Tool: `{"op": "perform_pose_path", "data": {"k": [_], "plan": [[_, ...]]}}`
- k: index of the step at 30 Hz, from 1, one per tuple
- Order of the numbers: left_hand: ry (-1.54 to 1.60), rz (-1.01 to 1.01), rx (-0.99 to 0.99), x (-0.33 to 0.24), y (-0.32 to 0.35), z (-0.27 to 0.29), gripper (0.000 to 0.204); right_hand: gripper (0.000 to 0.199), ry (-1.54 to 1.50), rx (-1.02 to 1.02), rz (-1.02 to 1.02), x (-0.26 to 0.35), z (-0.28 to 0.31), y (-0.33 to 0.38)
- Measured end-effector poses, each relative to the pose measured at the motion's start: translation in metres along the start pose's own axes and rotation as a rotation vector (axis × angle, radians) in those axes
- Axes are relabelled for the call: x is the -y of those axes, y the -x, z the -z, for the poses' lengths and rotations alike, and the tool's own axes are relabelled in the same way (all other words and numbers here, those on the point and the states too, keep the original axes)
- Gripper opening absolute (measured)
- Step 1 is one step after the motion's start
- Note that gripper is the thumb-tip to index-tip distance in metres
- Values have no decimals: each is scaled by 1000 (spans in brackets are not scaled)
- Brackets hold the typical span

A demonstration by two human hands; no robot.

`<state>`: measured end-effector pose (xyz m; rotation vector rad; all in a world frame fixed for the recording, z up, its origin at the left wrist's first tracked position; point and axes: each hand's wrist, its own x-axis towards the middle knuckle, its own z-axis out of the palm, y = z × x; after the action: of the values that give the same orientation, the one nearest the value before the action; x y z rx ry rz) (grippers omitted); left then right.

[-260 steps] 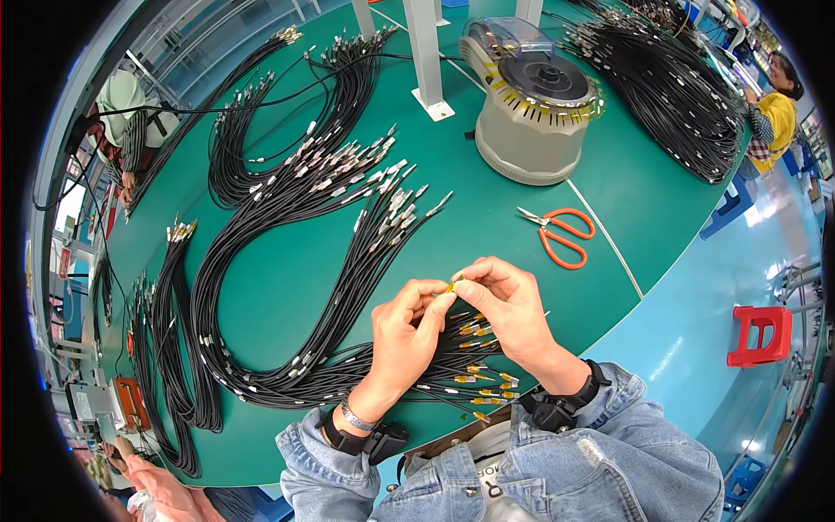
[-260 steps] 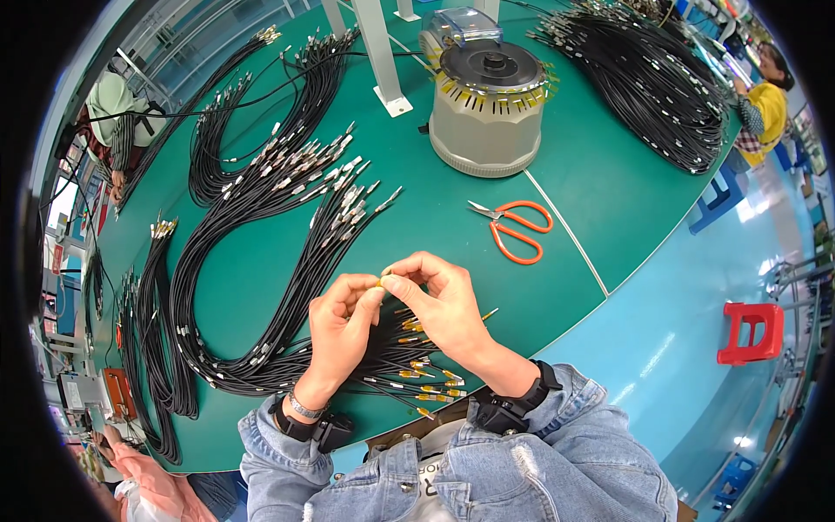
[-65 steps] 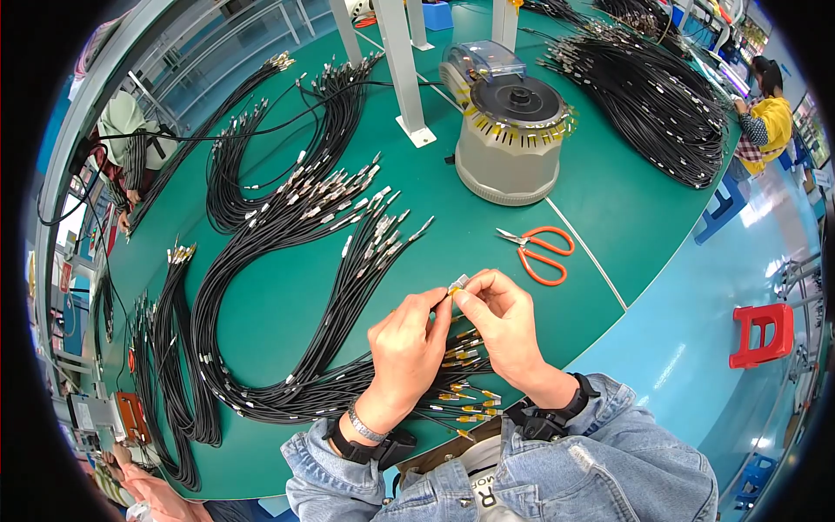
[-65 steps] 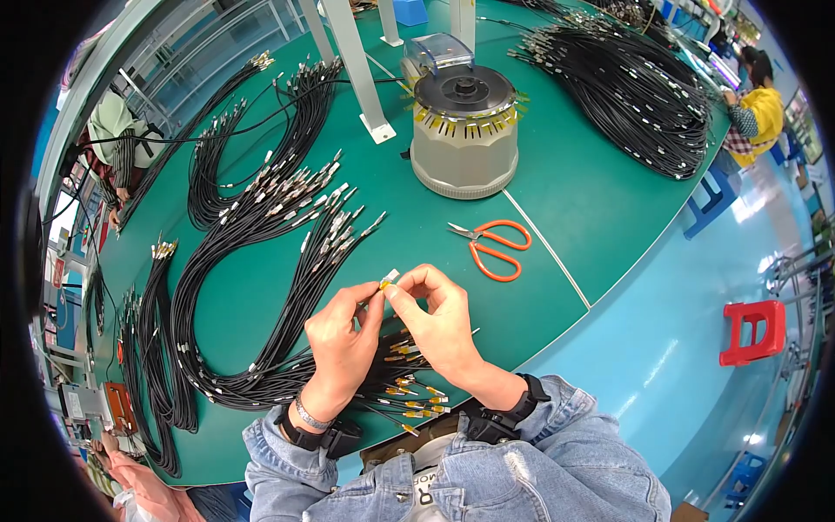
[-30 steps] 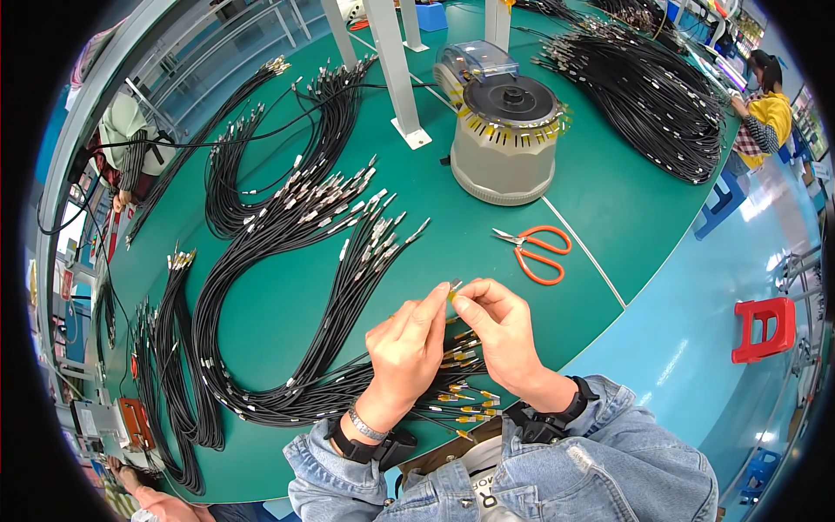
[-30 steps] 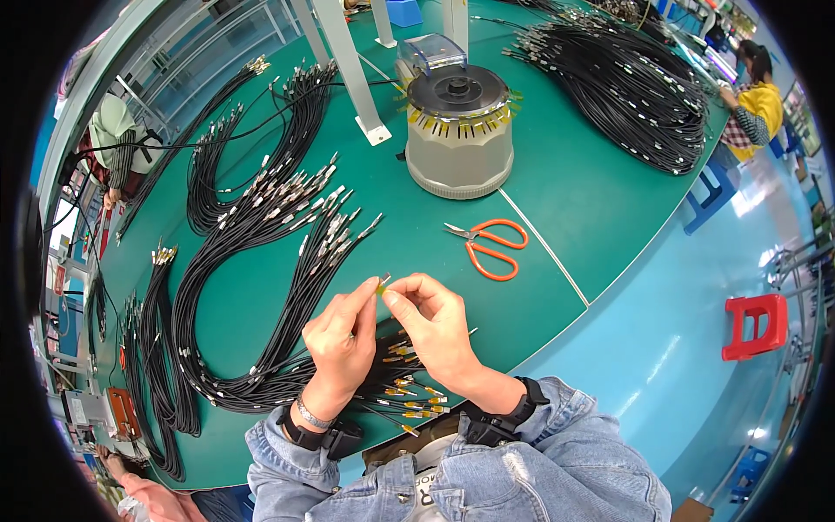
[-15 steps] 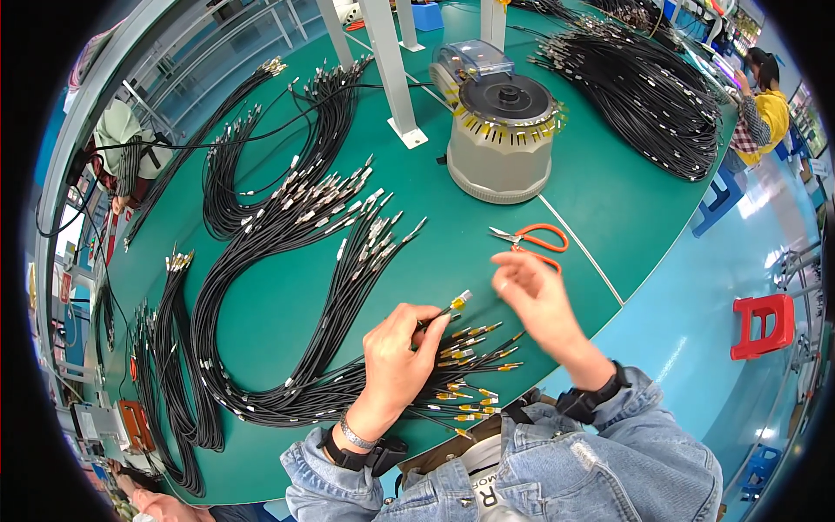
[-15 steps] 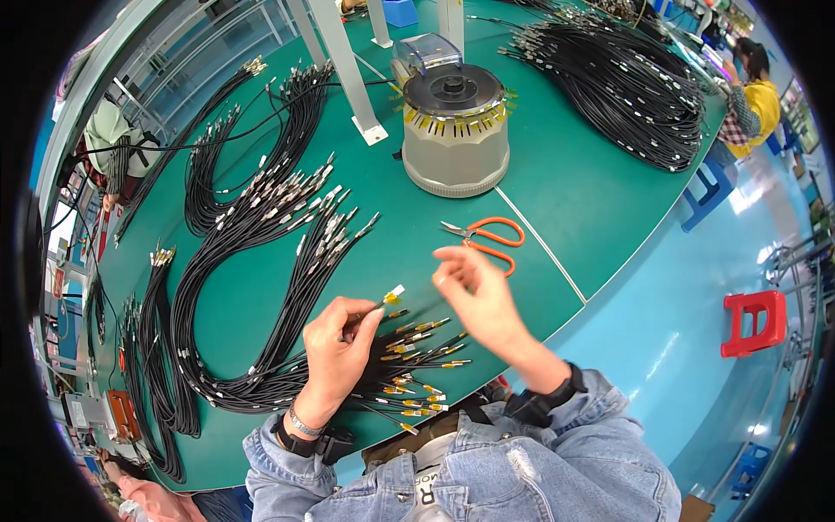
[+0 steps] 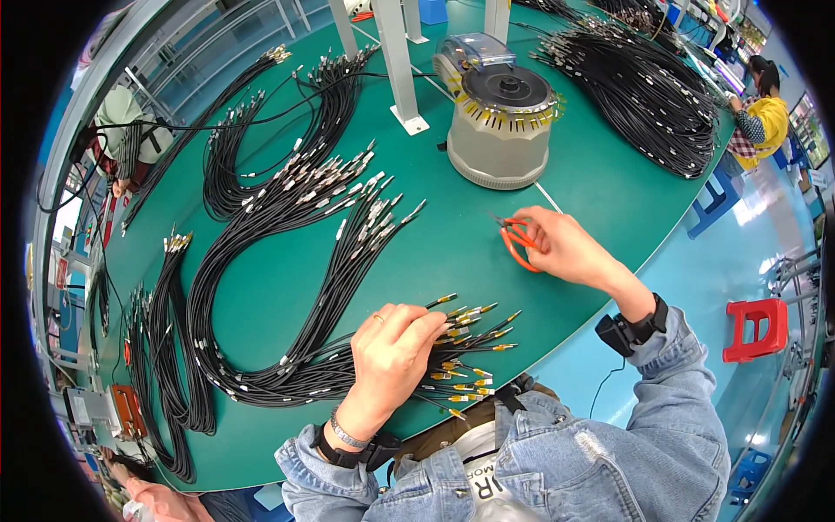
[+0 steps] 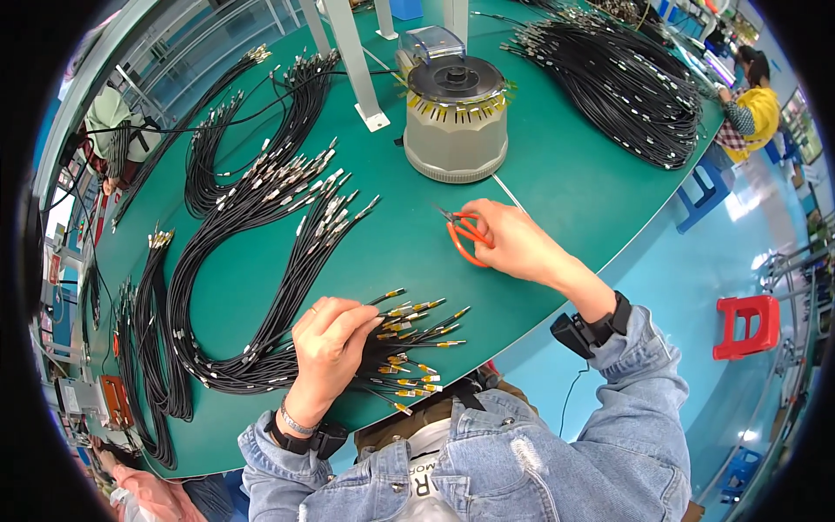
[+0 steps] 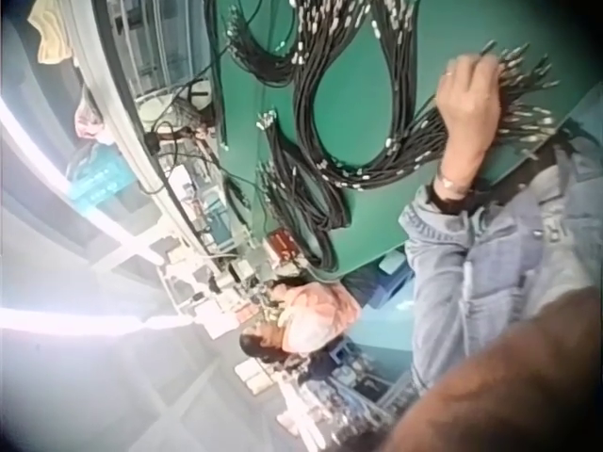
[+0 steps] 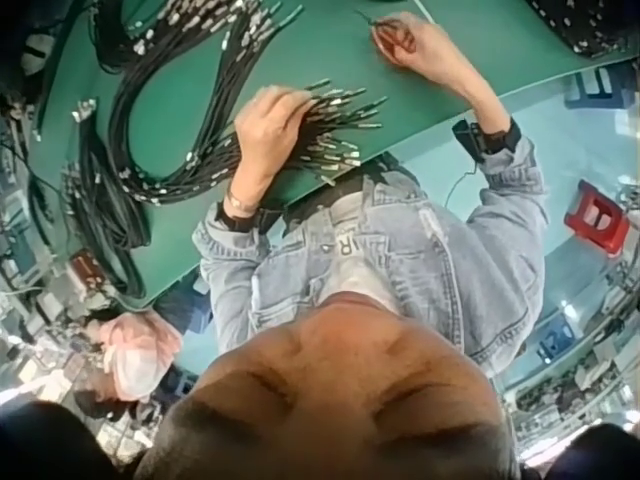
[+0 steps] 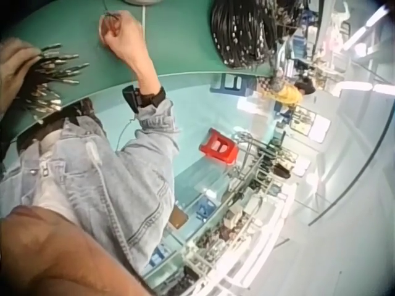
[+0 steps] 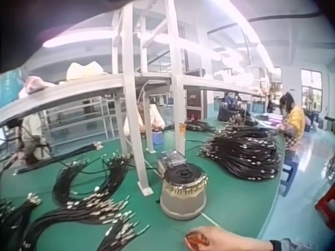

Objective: The person picks up a cable, applies a yellow component to the connector, and retrieves a small metal piece from a rotating dispenser to attach it. After assembling the parts, the person sets the cable down and repeats the process with another.

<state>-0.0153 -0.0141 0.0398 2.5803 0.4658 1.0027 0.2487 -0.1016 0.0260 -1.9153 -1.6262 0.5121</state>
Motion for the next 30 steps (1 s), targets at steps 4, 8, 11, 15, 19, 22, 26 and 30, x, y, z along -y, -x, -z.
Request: {"op": "perform_pose_path", "data": {"k": [4, 8, 11, 15, 19, 22, 26, 30], "plan": [[47, 27, -10, -3, 12, 3, 20, 47, -700, 130, -120, 40, 11, 19], [100, 38, -6, -6, 18, 3, 20, 50, -655, 296, 3, 72, 21, 36], [116, 38, -3, -8, 23, 3, 20, 47, -245, 403, 235, 81, 18, 42], [116, 13, -8, -12, 25, 5, 21, 47, 20, 312, 448, 82, 9, 47], [103, -11, -6, -12, 27, 5, 21, 45, 78, 336, 504, 85, 9, 40], [106, -24, -3, -12, 29, 6, 22, 42, 148, 392, 516, 88, 8, 38], [106, -57, -35, -11, 32, 5, 24, 40, 135, 448, 520, 89, 8, 34], [120, -83, -102, -11, 33, 4, 26, 40, 101, 405, 577, 87, 6, 34]]}}
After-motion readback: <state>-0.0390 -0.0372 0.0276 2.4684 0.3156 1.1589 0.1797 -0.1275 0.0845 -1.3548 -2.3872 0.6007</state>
